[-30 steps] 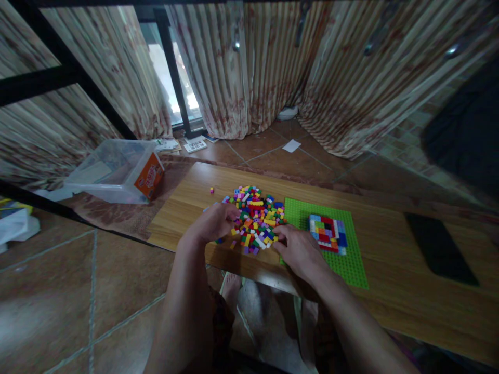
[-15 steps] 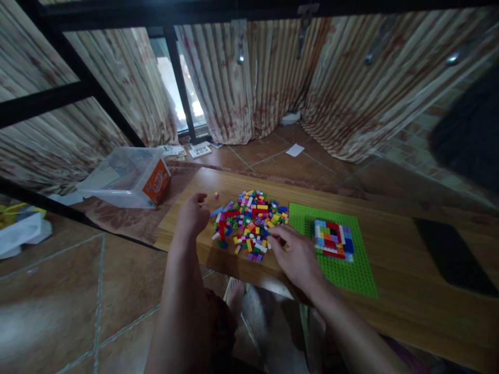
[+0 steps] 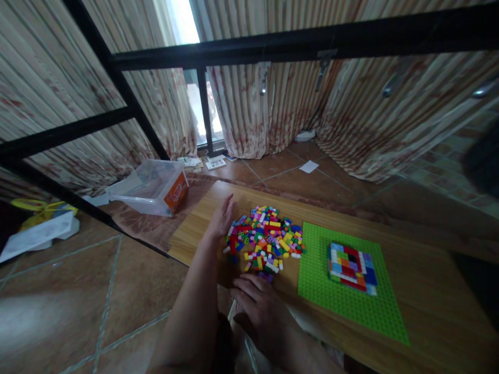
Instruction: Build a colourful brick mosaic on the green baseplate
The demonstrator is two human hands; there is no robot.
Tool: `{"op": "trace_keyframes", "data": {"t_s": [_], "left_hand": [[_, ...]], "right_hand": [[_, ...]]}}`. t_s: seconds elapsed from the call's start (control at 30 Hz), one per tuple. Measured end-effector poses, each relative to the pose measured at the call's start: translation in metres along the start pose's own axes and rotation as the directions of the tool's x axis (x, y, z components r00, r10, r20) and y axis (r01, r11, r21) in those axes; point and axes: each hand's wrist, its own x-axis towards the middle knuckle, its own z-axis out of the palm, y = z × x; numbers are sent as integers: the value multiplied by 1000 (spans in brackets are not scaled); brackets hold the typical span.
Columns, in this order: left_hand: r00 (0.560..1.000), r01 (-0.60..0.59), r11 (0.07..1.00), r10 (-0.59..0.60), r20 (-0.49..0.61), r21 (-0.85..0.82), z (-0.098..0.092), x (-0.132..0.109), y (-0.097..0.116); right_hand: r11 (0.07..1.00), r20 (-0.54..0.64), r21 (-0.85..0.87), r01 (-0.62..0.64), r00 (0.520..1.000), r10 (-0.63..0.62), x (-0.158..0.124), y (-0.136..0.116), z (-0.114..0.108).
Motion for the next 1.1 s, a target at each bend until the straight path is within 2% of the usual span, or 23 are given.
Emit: {"op": "trace_keyframes", "data": {"t_s": [0.2, 0.33, 0.43, 0.53, 0.6, 0.67, 0.77, 0.9, 1.1], "left_hand": [[1000, 15, 998, -15, 13, -54, 12, -1, 8], [999, 36, 990, -37, -6, -134, 23, -1, 16], [1000, 23, 990, -20, 24, -137, 29, -2, 20], [999, -16, 1000, 15, 47, 20, 32, -2, 20], [998, -50, 980, 41, 49, 191, 33, -1, 21], [996, -85, 952, 70, 59, 294, 35, 1, 23], [991, -129, 926, 104, 88, 355, 38, 1, 31], [986, -162, 843, 122, 112, 513, 41, 3, 38], [994, -107, 804, 71, 84, 585, 42, 7, 38]], "right_hand": [[997, 17, -53, -56, 998, 57, 2, 8, 4], [988, -62, -102, -114, 992, 109, 3, 20, 4], [983, -121, -115, -145, 984, 131, 4, 26, -2], [983, -187, -101, -152, 974, 132, 5, 26, -9], [987, -229, -88, -136, 967, 113, 5, 24, -12], [991, -267, -75, -112, 960, 88, 4, 22, -14], [994, -300, -56, -93, 951, 72, 2, 20, -18], [994, -325, -51, -95, 943, 74, -1, 19, -25], [992, -334, -62, -109, 939, 83, -7, 18, -37]]}}
